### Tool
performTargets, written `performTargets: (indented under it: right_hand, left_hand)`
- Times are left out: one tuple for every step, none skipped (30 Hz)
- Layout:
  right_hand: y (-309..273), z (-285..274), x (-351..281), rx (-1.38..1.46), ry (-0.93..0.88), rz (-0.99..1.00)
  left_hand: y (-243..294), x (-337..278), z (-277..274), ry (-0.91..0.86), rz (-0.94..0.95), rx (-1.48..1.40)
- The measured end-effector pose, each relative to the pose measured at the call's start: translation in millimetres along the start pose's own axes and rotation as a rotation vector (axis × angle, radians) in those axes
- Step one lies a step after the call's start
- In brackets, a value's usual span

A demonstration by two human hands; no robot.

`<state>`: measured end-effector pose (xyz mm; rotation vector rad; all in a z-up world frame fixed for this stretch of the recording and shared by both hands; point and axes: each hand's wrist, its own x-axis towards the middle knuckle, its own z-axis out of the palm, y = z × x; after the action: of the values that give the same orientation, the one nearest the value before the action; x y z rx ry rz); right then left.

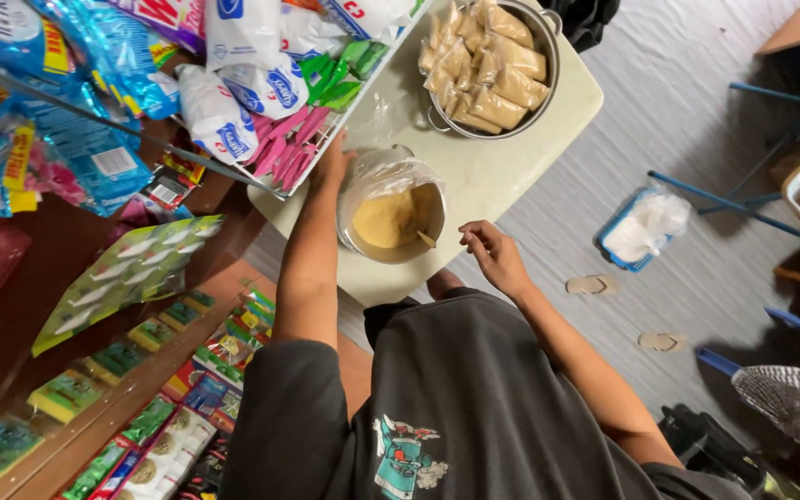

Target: The recorder scoops a light-colored powder or mixture from a bowl into small plastic bags.

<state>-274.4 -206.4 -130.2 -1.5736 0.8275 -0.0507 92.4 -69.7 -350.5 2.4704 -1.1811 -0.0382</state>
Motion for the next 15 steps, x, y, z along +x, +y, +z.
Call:
performTargets:
  right_hand:
    - [0, -2, -1, -0.003, 0.007, 0.006]
    - [0, -4, -2, 0.012, 0.007, 0.008]
    - [-1, -7, -2, 0.028, 0.007, 0.010]
    - [-3, -8, -1, 0.028, 0.011, 0.010]
    - [-4, -8, -1, 0.056, 0.014, 0.023]
    - [-6, -8, 0, 0.085, 0.016, 0.034]
    - [-6, -9, 0, 0.086, 0.020, 0.032]
    - [-6, -9, 3, 0.083, 0.025, 0.041]
    - [-7, -9, 5, 0.081, 0.030, 0.050]
    - [-8, -8, 6, 0.083, 0.035, 0.044]
    - [-9, -7, 7, 0.101, 0.021, 0.030]
    - [-10, -8, 8, 0.117, 0.006, 0.018]
    - [-16, -6, 10, 0.116, 0.013, 0.012]
    - [-21, -5, 11, 0.106, -0.009, 0.000]
    - [-26, -4, 11, 0.095, -0.032, -0.012]
  left_hand:
    - [4, 0, -1, -0.004, 0.003, -0.008]
    - [7, 2, -2, -0.148, -0.280, -0.139]
    - [11, 3, -4, -0.293, -0.563, -0.269]
    - [-2, -3, 9, -0.293, -0.560, -0.270]
    - [-16, -10, 22, -0.370, -0.409, -0.165]
    - [-29, -15, 34, -0.440, -0.256, -0.058]
    - [-30, -21, 42, -0.439, -0.252, -0.058]
    - [-32, -23, 50, -0.273, -0.557, -0.609]
    - [-35, -25, 57, -0.074, -0.844, -1.160]
    - [-25, -22, 37, -0.074, -0.834, -1.160]
    - [-15, -20, 17, -0.033, -0.468, -0.641]
    - [-4, -18, -1, 0.014, -0.103, -0.124]
    - [-2, -14, -6, 0.019, -0.096, -0.126]
    - [2, -12, -8, -0.027, -0.125, -0.136]
    - [6, -10, -11, -0.074, -0.154, -0.145]
